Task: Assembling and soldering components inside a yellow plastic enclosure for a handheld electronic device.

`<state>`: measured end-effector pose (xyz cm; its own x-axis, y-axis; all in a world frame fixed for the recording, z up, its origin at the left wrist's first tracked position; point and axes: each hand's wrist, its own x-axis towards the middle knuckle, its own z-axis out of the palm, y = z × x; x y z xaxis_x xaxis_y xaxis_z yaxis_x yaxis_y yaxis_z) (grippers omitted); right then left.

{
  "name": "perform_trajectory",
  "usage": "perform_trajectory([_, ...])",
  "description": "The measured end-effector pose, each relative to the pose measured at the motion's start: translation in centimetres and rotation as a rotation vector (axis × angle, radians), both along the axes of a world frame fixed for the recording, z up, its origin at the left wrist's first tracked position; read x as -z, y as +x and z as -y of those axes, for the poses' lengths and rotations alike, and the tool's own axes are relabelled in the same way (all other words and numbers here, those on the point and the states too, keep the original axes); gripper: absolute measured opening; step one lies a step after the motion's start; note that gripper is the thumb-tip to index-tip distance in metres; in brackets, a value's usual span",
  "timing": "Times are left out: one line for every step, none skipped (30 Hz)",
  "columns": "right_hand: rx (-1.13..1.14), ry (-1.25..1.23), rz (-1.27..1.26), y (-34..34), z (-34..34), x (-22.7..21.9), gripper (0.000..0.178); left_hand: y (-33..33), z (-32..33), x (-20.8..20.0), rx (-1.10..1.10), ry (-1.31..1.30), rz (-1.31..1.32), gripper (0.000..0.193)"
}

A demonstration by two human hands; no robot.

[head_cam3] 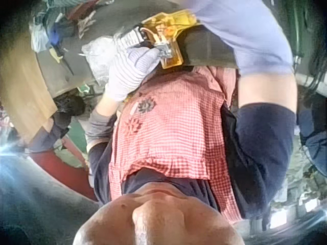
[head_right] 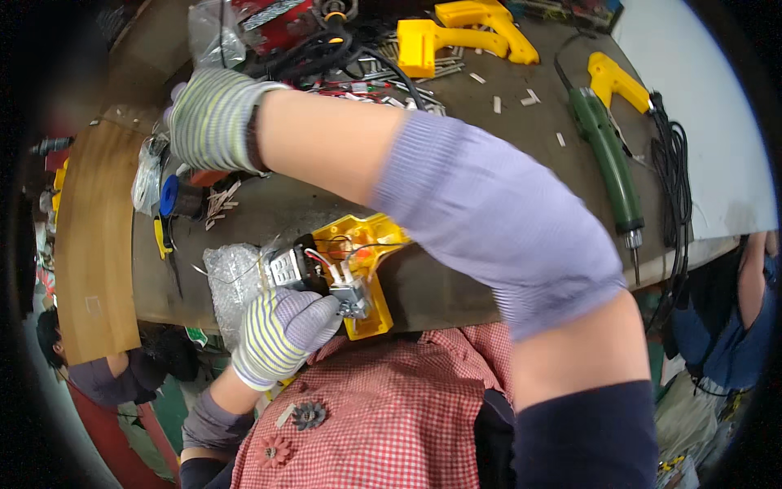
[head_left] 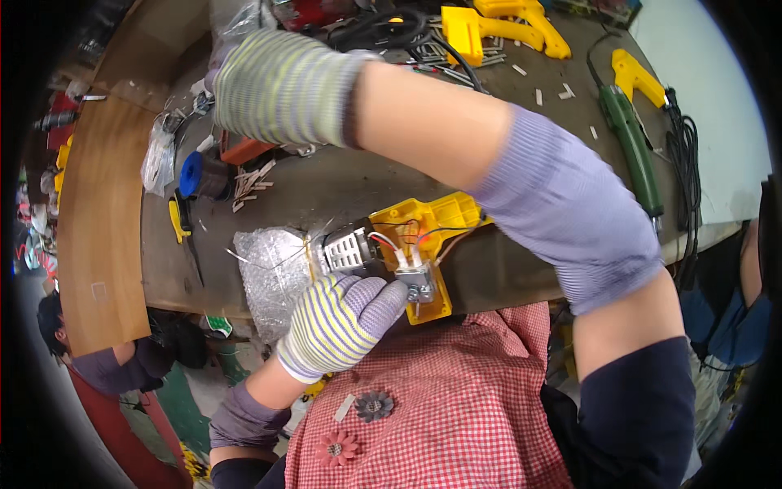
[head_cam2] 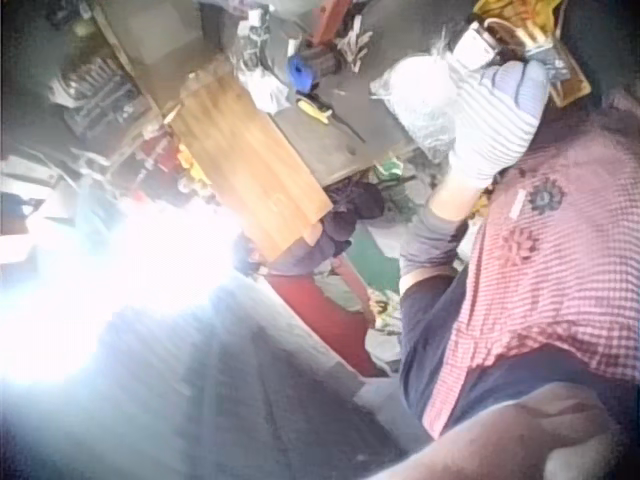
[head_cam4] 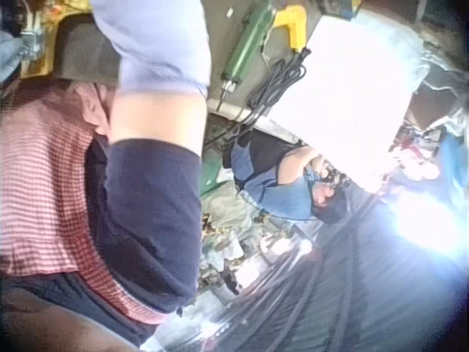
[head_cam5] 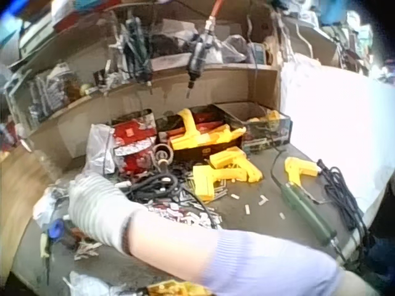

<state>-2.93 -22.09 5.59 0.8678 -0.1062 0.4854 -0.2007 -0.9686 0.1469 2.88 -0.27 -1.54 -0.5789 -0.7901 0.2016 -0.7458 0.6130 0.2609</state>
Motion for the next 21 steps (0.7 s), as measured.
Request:
perform_trajectory([-0.064,-0.019,0.060,-0.8,-1.3,-0.9,0.018,-0.1,-0.5,0.3,-0.072,-0.053,-0.035,0.028])
perform_trajectory([-0.094,0.044,-0.023,-2.1,-3.0,-1.9,0.017,0.0,-1.1,0.6,-0.104,-0.057,-0.052,0.028])
perform_trajectory([-0.113,0.099,-0.110,-4.0,-4.8,-2.6,0.017,-0.2,-1.4,0.7,-0.135,-0.086,-0.074,0.028])
perform_trajectory([-0.198,0.012,0.063,-6.1,-6.2,-1.4,0.012,-0.3,-1.4,1.0,-0.173,-0.115,-0.094,0.028])
perform_trajectory([-0.157,0.139,-0.229,-7.5,-7.6,-1.4,0.014,-0.5,-1.0,1.1,-0.195,-0.205,-0.102,0.026])
perform_trajectory([-0.260,0.113,-0.154,-9.7,-8.7,-0.2,0.015,-0.6,-1.0,0.9,-0.209,-0.223,-0.123,0.026])
perform_trajectory([-0.247,0.124,-0.139,-10.8,-10.1,0.6,0.015,-0.6,-1.1,0.5,-0.183,-0.232,-0.134,0.025])
perform_trajectory([-0.254,0.231,-0.281,-11.4,-11.2,0.0,0.017,-0.3,-1.4,0.4,-0.170,-0.237,-0.140,0.025])
perform_trajectory([-0.214,0.285,-0.286,-11.8,-11.9,0.6,0.014,-0.3,-1.4,0.8,-0.113,-0.276,-0.115,0.024])
perform_trajectory([-0.180,0.340,-0.288,-11.8,-12.5,1.0,0.012,-0.2,-1.5,1.0,-0.134,-0.282,-0.128,0.024])
perform_trajectory([-0.198,0.334,-0.305,-11.9,-12.7,1.0,0.012,-0.1,-1.8,1.3,-0.122,-0.272,-0.139,0.025])
perform_trajectory([-0.207,0.382,-0.372,-11.7,-12.8,0.7,0.013,0.0,-2.0,1.4,-0.110,-0.264,-0.147,0.026])
perform_trajectory([-0.217,0.431,-0.438,-11.5,-13.0,0.5,0.014,0.0,-2.2,1.5,-0.121,-0.197,-0.175,0.029])
perform_trajectory([-0.242,0.426,-0.450,-11.3,-13.0,0.1,0.014,-0.1,-2.6,1.8,-0.148,-0.199,-0.178,0.029])
perform_trajectory([-0.307,0.330,-0.557,-11.0,-13.0,-0.5,0.015,0.0,-2.9,2.2,-0.150,-0.239,-0.258,0.031])
perform_trajectory([-0.369,0.228,-0.654,-10.7,-13.0,-0.7,0.016,0.1,-3.2,2.8,-0.148,-0.282,-0.331,0.033])
perform_trajectory([-0.321,0.281,-0.688,-10.9,-13.2,-0.1,0.016,0.2,-3.5,3.4,-0.119,-0.291,-0.389,0.037])
perform_trajectory([-0.358,0.273,-0.683,-10.7,-13.5,-0.2,0.016,0.4,-4.0,3.2,-0.108,-0.250,-0.362,0.037])
perform_trajectory([-0.264,0.295,-0.779,-10.3,-13.8,-0.7,0.015,0.8,-4.7,3.4,-0.094,-0.262,-0.398,0.037])
perform_trajectory([-0.169,0.314,-0.873,-9.9,-14.1,-1.0,0.015,1.1,-5.4,3.9,-0.081,-0.274,-0.432,0.038])
perform_trajectory([-0.165,0.272,-0.931,-9.6,-14.2,-1.1,0.017,1.0,-6.0,4.4,-0.125,-0.344,-0.490,0.032])
